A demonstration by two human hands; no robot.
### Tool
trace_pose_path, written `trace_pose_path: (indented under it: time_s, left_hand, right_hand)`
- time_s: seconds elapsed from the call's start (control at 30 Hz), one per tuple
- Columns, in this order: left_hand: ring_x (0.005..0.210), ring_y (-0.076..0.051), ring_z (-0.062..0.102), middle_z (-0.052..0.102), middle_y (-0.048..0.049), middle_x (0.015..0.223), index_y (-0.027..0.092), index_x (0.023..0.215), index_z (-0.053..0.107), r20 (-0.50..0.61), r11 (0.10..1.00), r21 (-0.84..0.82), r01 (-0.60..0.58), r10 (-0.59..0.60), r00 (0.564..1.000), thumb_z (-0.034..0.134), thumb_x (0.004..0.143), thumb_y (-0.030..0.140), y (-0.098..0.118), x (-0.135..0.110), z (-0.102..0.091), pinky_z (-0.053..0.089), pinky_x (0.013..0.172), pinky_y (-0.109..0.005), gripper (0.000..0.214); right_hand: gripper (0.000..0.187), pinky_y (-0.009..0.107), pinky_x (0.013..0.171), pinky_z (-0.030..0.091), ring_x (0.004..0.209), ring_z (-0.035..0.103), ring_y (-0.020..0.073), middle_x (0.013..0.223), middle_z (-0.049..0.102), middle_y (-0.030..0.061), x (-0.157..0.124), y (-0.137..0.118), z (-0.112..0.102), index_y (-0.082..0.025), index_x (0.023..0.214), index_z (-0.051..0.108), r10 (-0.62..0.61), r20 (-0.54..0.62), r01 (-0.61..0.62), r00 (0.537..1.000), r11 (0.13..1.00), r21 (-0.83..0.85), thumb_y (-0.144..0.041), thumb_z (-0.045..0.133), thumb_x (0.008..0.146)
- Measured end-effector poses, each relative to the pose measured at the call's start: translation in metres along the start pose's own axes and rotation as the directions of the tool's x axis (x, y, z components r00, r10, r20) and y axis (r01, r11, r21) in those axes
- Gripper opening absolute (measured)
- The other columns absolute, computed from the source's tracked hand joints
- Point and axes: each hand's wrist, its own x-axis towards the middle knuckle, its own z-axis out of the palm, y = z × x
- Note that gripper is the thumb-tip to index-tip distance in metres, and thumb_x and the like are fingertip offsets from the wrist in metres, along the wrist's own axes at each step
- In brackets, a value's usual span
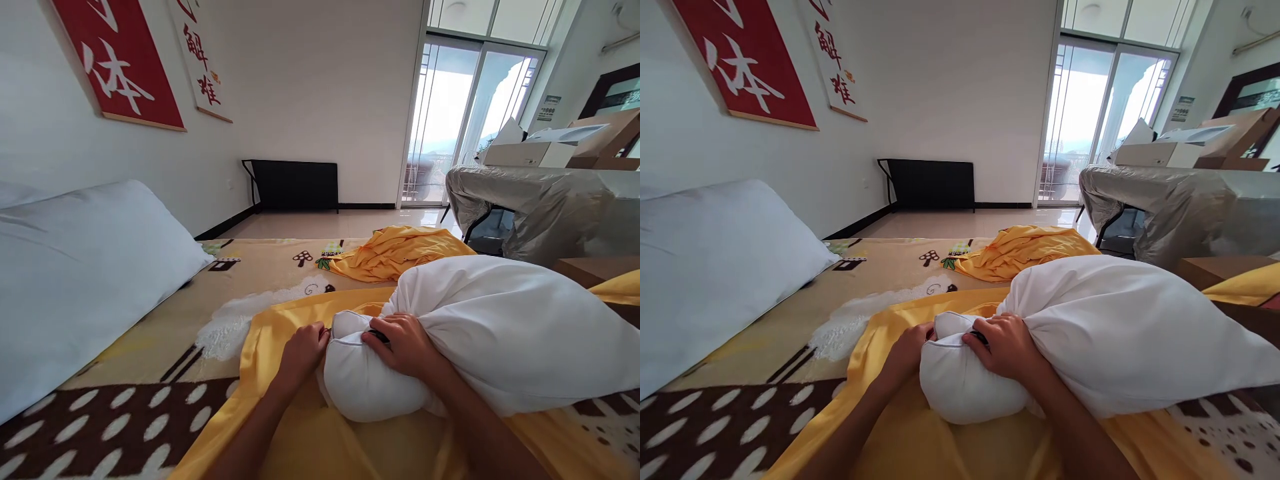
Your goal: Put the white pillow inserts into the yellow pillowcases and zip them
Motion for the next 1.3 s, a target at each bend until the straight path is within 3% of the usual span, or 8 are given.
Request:
trace_pose_path:
  time_s: [0.37,0.8,0.9,1.07,1.2,1.3]
  left_hand:
    - [0.055,-0.012,0.037,0.037,0.0036,0.053,0.020,0.055,0.030,-0.141,0.949,-0.292,-0.121,0.083,0.987,0.033,0.074,0.040,0.004,-0.001,-0.015,0.026,0.055,-0.025,0.027]
    - [0.054,-0.011,0.033,0.034,0.0050,0.053,0.020,0.056,0.033,-0.199,0.858,-0.481,-0.179,0.092,0.976,0.036,0.076,0.043,0.014,-0.014,-0.030,0.026,0.053,-0.025,0.031]
    - [0.052,-0.011,0.035,0.037,0.0044,0.051,0.020,0.055,0.032,-0.215,0.904,-0.387,-0.179,0.100,0.972,0.038,0.079,0.038,0.023,-0.025,-0.038,0.025,0.053,-0.025,0.030]
    - [0.058,-0.015,0.049,0.054,0.0005,0.058,0.019,0.062,0.042,-0.157,0.987,-0.047,-0.152,0.143,0.977,0.045,0.084,0.027,0.045,-0.052,-0.054,0.024,0.054,-0.027,0.023]
    - [0.069,-0.021,0.061,0.064,-0.0051,0.074,0.018,0.083,0.056,-0.087,0.963,0.204,-0.177,0.198,0.976,0.039,0.091,0.022,0.064,-0.071,-0.050,0.027,0.054,-0.028,0.019]
    - [0.077,-0.022,0.063,0.065,-0.0068,0.082,0.018,0.093,0.058,-0.126,0.912,0.343,-0.226,0.283,0.951,0.032,0.093,0.015,0.073,-0.077,-0.040,0.037,0.061,-0.030,0.026]
  right_hand:
    - [0.033,0.026,0.060,0.025,0.061,0.057,0.0119,0.067,0.066,0.0002,-0.002,-0.006,0.003,-0.019,0.071,0.055,0.000,0.002,0.000,1.000,0.998,-0.059,-0.040,0.042,0.093]
    - [0.029,0.028,0.063,0.025,0.064,0.061,0.0139,0.068,0.068,-0.0011,-0.009,-0.038,0.020,-0.020,0.072,0.058,-0.008,0.051,0.020,0.999,0.971,-0.236,-0.033,0.042,0.094]
    - [0.030,0.028,0.062,0.026,0.065,0.062,0.0143,0.069,0.069,-0.0002,-0.007,-0.041,0.018,-0.020,0.073,0.059,0.011,0.087,0.012,0.996,0.967,-0.255,-0.033,0.042,0.094]
    - [0.032,0.028,0.060,0.029,0.066,0.063,0.0155,0.073,0.070,0.0022,0.003,-0.042,0.020,-0.021,0.077,0.063,0.050,0.129,-0.012,0.990,0.959,-0.282,-0.034,0.040,0.094]
    - [0.023,0.027,0.061,0.033,0.069,0.064,0.0173,0.073,0.071,0.0053,0.015,-0.040,0.025,-0.019,0.069,0.067,0.089,0.227,-0.018,0.970,0.955,-0.297,-0.023,0.050,0.084]
    - [0.017,0.027,0.063,0.036,0.073,0.064,0.0189,0.074,0.070,0.0074,0.022,-0.035,0.027,-0.017,0.068,0.068,0.147,0.277,-0.055,0.950,0.949,-0.311,-0.020,0.054,0.077]
